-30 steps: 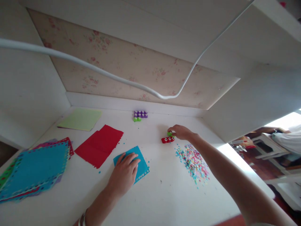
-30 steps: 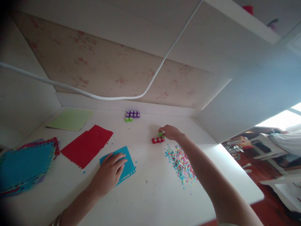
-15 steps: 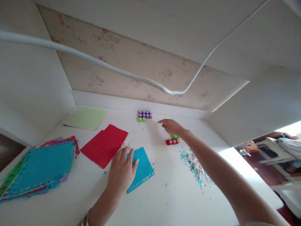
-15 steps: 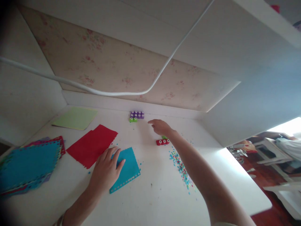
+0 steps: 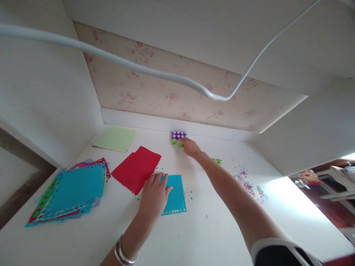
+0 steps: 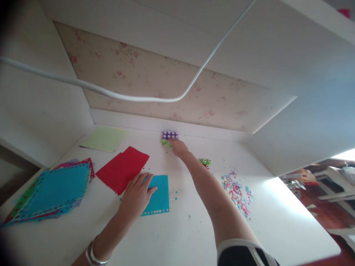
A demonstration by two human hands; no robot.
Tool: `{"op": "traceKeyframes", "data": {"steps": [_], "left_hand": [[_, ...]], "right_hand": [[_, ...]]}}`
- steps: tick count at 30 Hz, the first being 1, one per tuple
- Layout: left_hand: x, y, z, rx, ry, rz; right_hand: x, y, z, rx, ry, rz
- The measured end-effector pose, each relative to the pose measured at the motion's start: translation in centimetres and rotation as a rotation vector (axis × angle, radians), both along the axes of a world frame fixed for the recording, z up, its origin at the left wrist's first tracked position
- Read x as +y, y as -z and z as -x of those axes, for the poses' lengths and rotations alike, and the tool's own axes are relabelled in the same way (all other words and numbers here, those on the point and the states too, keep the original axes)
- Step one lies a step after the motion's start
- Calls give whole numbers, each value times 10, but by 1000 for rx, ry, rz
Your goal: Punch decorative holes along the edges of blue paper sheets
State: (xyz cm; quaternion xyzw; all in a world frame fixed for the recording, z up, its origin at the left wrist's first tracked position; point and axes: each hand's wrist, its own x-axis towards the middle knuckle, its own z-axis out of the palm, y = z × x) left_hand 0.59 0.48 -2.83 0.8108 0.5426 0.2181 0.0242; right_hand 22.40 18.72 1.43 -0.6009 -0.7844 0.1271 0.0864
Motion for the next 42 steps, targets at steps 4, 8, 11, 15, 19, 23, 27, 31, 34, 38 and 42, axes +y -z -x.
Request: {"op": "traceKeyframes", "data": {"steps": [4, 8, 11, 15, 19, 23, 27, 31, 34, 38, 42], "left_hand": [[-6, -11, -2, -14, -41, -73], [-34, -29, 5, -21, -125, -81], [-58, -31, 14, 15, -184, -50], [-74, -20, 16, 153, -250, 20], [-67, -8, 5, 195, -180, 64], [-49, -4, -2, 66, -40, 123], [-25, -8, -3, -36, -51, 240], [-4, -11, 0, -204, -94, 343], [5, -13, 5, -426, -91, 471], [5, -20, 5, -622, -89, 626], [-3, -26, -5, -969, -159, 718]], "right_hand": [[-28, -4, -6, 165, 80, -6], [-92, 1, -7, 420, 171, -5], [-151, 12, -12, 897, 233, 97], [-199, 28, -21, 1424, 376, 240], [-203, 41, -28, 1486, 403, 142], [-200, 43, -32, 1509, 388, 104], [-203, 38, -34, 1569, 354, 187], [-207, 36, -34, 1637, 351, 248], [-208, 35, -35, 1676, 345, 263], [-208, 34, -34, 1681, 351, 286], [-209, 35, -33, 1596, 300, 292]]}}
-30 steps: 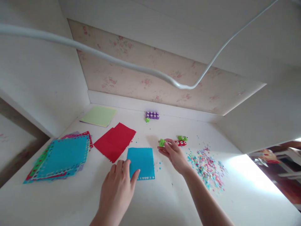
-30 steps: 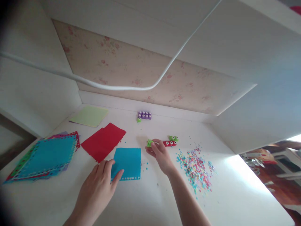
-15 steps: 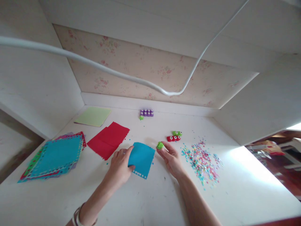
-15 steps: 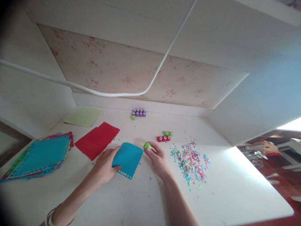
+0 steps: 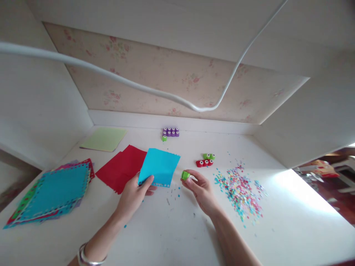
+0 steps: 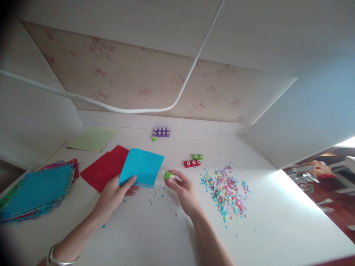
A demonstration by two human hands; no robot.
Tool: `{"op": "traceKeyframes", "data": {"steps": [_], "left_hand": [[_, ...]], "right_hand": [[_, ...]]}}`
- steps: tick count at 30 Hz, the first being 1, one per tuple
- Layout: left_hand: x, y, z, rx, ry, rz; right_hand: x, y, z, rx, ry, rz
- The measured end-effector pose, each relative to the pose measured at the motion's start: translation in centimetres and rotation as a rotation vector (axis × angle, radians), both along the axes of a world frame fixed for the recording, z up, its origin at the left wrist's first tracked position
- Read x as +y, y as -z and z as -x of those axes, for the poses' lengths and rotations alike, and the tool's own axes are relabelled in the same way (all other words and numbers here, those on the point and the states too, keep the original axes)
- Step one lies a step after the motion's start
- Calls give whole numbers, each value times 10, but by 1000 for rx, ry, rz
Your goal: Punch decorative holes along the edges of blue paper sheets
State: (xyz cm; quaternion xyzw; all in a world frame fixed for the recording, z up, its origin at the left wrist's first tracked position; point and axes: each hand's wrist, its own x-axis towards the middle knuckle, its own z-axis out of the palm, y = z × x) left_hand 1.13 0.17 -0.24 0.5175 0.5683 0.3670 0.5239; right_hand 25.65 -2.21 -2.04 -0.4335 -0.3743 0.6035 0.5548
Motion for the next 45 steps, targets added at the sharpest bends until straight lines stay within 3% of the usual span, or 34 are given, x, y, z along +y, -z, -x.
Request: {"op": "traceKeyframes", "data": {"steps": [7, 19, 32, 45], "left_hand": [[-9, 1, -9, -222, -156, -1], [-15, -5, -8, -215, -94, -72], [-16, -2, -6, -153, -49, -96], [-14, -10, -4, -102, -57, -110]], "right_hand": [[-6, -1, 11, -127, -95, 27], [-7, 1, 16, -136, -119, 47], [-6, 3, 14, -156, -111, 54], [-7, -3, 16, -209, -98, 70]]}}
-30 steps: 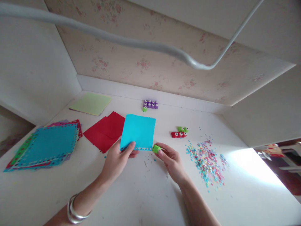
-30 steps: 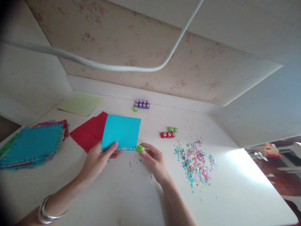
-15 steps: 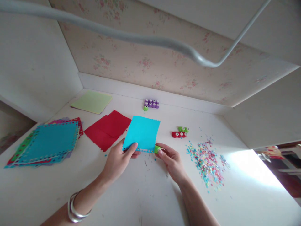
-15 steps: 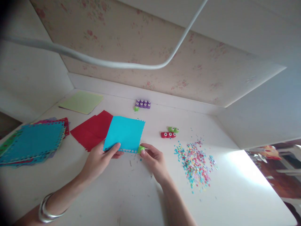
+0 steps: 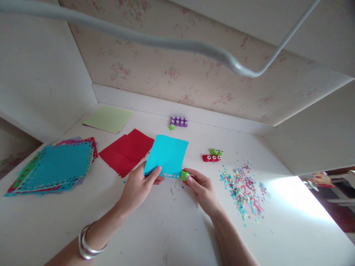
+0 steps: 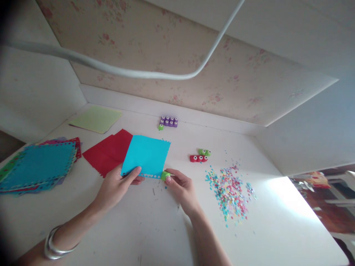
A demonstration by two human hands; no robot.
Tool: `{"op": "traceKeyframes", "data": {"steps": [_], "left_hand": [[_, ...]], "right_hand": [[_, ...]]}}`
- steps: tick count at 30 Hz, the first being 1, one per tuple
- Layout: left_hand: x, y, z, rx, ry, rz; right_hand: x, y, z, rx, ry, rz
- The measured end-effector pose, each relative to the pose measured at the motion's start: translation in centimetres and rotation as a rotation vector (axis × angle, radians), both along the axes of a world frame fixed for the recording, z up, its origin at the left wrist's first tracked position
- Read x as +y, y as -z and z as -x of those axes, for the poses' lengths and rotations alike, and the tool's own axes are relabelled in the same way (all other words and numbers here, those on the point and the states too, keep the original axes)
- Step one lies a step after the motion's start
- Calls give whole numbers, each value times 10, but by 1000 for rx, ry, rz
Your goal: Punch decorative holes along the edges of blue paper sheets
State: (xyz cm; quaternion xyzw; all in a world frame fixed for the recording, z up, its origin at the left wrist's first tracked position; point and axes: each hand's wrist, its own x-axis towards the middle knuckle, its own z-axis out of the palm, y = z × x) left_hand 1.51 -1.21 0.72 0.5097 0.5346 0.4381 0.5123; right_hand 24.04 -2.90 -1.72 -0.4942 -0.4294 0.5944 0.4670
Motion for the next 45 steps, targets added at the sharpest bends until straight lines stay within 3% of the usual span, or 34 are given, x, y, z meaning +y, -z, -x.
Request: {"op": "traceKeyframes", "data": {"steps": [7, 11, 17, 20, 23, 28, 31, 34, 40, 45], "left_hand": [[-2, 3, 1, 58, 25, -9], [-1, 5, 0, 74, 96, 0], [3, 11, -1, 211, 179, -49], [6, 14, -2, 324, 246, -86], [7, 18, -2, 471, 282, -158], [5, 25, -5, 663, 217, -341], [-1, 26, -7, 792, 78, -391], [-8, 23, -8, 892, -31, -455], [-19, 26, -10, 938, 106, -540], [-17, 34, -12, 887, 111, -534]], "right_hand": [[0, 3, 0, -14, -27, -18], [0, 5, 2, -128, -29, -42], [-7, 2, 9, -574, 74, -158], [-13, -2, 13, -824, 48, -296], [-15, -4, 11, -899, 18, -367], [-9, -12, -3, -837, -164, -313], [0, -21, -7, -869, -348, -326], [7, -28, -5, -948, -416, -322], [13, -33, -3, -930, -464, -107], [20, -33, -4, -893, -468, 18]]}}
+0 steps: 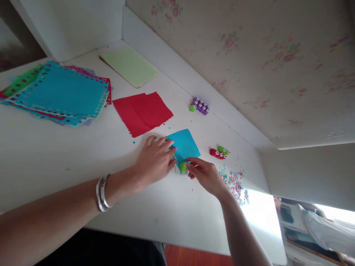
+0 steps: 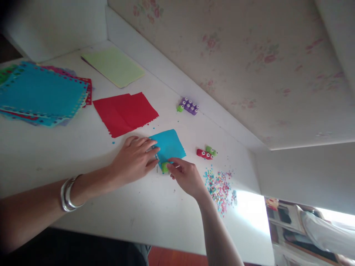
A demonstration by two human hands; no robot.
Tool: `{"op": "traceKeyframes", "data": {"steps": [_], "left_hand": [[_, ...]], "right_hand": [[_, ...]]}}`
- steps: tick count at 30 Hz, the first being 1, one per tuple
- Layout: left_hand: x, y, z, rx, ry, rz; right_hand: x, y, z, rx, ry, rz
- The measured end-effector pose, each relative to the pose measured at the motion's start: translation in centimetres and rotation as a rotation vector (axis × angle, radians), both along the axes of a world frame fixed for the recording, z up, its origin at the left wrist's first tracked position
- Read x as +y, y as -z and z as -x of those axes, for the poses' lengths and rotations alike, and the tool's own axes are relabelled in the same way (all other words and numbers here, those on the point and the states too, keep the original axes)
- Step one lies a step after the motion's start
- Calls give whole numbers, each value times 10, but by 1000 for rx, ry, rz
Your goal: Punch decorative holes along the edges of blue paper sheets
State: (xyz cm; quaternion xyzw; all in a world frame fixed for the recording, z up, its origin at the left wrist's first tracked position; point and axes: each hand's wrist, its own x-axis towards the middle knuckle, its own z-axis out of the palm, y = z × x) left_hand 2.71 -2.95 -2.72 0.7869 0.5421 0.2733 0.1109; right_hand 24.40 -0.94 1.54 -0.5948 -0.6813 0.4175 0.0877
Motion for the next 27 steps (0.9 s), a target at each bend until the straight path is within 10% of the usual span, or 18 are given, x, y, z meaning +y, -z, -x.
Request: {"op": "traceKeyframes", "data": {"steps": [20, 27], "left_hand": [[4, 6, -2, 0, 22, 16], [4, 6, -1, -6, 27, 12]], "right_hand": [[16, -10, 2, -102, -274, 44], [21, -12, 7, -129, -119, 275]]}}
